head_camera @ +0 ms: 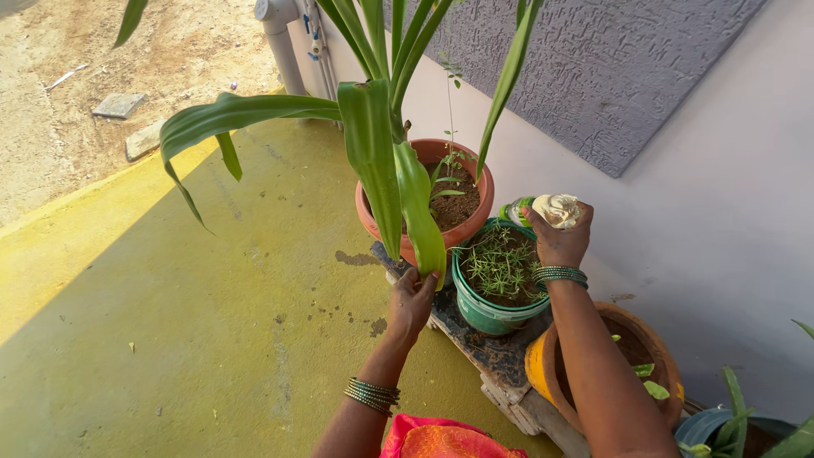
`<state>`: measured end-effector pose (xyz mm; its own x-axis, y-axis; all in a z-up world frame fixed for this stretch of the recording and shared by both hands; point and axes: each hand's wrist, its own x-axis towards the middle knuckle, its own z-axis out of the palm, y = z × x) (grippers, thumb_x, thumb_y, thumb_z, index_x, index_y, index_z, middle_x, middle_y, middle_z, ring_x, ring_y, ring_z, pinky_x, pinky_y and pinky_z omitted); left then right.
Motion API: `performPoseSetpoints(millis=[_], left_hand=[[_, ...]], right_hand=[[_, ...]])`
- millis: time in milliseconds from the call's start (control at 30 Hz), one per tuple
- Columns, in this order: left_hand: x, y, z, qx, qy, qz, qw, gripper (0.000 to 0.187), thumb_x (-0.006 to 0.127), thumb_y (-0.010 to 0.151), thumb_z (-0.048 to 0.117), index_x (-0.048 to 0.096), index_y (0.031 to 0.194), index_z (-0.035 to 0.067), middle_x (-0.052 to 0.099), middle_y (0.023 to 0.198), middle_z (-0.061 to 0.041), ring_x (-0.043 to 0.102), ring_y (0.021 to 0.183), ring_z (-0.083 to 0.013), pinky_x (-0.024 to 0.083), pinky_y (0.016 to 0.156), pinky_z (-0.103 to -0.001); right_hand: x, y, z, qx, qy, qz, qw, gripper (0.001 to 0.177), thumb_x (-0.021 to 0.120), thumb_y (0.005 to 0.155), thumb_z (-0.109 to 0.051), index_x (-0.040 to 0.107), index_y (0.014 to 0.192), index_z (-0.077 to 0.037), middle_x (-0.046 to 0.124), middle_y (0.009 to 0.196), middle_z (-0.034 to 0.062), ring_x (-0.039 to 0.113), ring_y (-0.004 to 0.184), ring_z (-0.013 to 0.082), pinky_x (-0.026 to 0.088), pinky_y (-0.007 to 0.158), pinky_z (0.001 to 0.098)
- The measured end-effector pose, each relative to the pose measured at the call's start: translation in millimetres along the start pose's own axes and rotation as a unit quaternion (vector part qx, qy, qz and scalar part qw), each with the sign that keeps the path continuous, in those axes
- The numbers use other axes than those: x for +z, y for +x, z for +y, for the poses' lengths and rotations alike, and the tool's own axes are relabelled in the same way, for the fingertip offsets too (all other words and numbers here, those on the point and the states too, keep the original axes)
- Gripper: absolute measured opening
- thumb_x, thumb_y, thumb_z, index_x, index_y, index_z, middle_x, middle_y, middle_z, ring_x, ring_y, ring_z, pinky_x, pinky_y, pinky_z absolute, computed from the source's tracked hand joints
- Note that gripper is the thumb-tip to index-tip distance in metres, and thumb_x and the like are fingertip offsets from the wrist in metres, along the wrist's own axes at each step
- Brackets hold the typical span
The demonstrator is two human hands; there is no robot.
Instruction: The person pours water from a bottle into several potted plants and then replaces the cap on the bottle.
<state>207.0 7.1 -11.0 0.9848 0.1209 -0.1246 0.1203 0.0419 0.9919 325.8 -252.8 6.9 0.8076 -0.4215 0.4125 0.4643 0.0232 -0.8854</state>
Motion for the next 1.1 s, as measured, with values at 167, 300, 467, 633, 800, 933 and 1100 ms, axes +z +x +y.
performPoseSetpoints(millis=[167,300,467,633,800,933,1100], left_hand=[[16,-2,-3,-0.014,-0.028,-0.037,0.999,0.037,0.062,0.099,0.028,0.066,0.122,-0.001,0.074,0.111,-0.011,0.068,0.104,-0.0172,0.050,0.096,-0.033],[19,-9,-12,-0.021,-0.022,-0.060,0.998,0.036,0.060,0.101,0.027,0.068,0.122,-0.002,0.074,0.110,-0.013,0.067,0.103,-0.0193,0.050,0.096,-0.034],[11,-23,-17,-0.009,-0.057,-0.079,0.995,0.035,0.059,0.101,0.026,0.067,0.122,-0.002,0.074,0.110,-0.008,0.066,0.101,-0.0148,0.049,0.095,-0.032],[-1,-39,-15,-0.012,-0.036,-0.081,0.996,0.034,0.060,0.102,0.027,0.067,0.117,-0.003,0.071,0.098,-0.008,0.059,0.086,-0.0149,0.049,0.082,-0.031],[-7,-53,-10,-0.061,-0.028,-0.080,0.995,0.031,0.058,0.101,0.029,0.067,0.112,0.002,0.069,0.092,-0.004,0.052,0.071,-0.0127,0.046,0.067,-0.030],[-10,-55,-15,-0.011,-0.021,-0.076,0.997,0.030,0.060,0.103,0.028,0.068,0.109,0.000,0.068,0.092,-0.005,0.055,0.078,-0.0098,0.047,0.072,-0.027],[-15,-49,-15,-0.028,-0.022,-0.068,0.997,0.031,0.060,0.103,0.028,0.068,0.109,-0.001,0.068,0.092,-0.007,0.055,0.080,-0.0134,0.047,0.075,-0.030]], right_hand=[[-41,-14,-19,-0.013,-0.148,0.043,0.988,0.073,0.098,0.079,-0.022,0.045,0.126,-0.003,0.065,0.117,0.0126,0.069,0.106,0.0181,0.064,0.089,0.0310],[-65,-30,-31,0.069,-0.149,0.101,0.981,0.077,0.097,0.075,-0.025,0.043,0.125,-0.005,0.067,0.112,0.0126,0.071,0.096,0.0179,0.067,0.075,0.0296],[-82,-50,-39,0.057,-0.126,0.132,0.982,0.078,0.098,0.075,-0.024,0.042,0.125,-0.003,0.067,0.110,0.0146,0.071,0.089,0.0181,0.065,0.067,0.0306],[-89,-66,-44,0.056,-0.128,0.140,0.980,0.079,0.099,0.075,-0.025,0.042,0.126,-0.003,0.066,0.111,0.0142,0.071,0.088,0.0178,0.066,0.065,0.0302],[-84,-83,-46,0.015,-0.163,0.119,0.979,0.078,0.101,0.080,-0.026,0.043,0.128,-0.003,0.065,0.116,0.0154,0.070,0.098,0.0186,0.067,0.073,0.0301],[-68,-90,-54,0.065,-0.143,0.105,0.982,0.079,0.098,0.075,-0.029,0.043,0.126,-0.005,0.065,0.114,0.0130,0.072,0.096,0.0173,0.065,0.072,0.0312],[-50,-86,-49,0.058,-0.132,0.088,0.986,0.076,0.097,0.075,-0.029,0.045,0.125,-0.005,0.066,0.113,0.0121,0.071,0.095,0.0167,0.067,0.075,0.0311]])
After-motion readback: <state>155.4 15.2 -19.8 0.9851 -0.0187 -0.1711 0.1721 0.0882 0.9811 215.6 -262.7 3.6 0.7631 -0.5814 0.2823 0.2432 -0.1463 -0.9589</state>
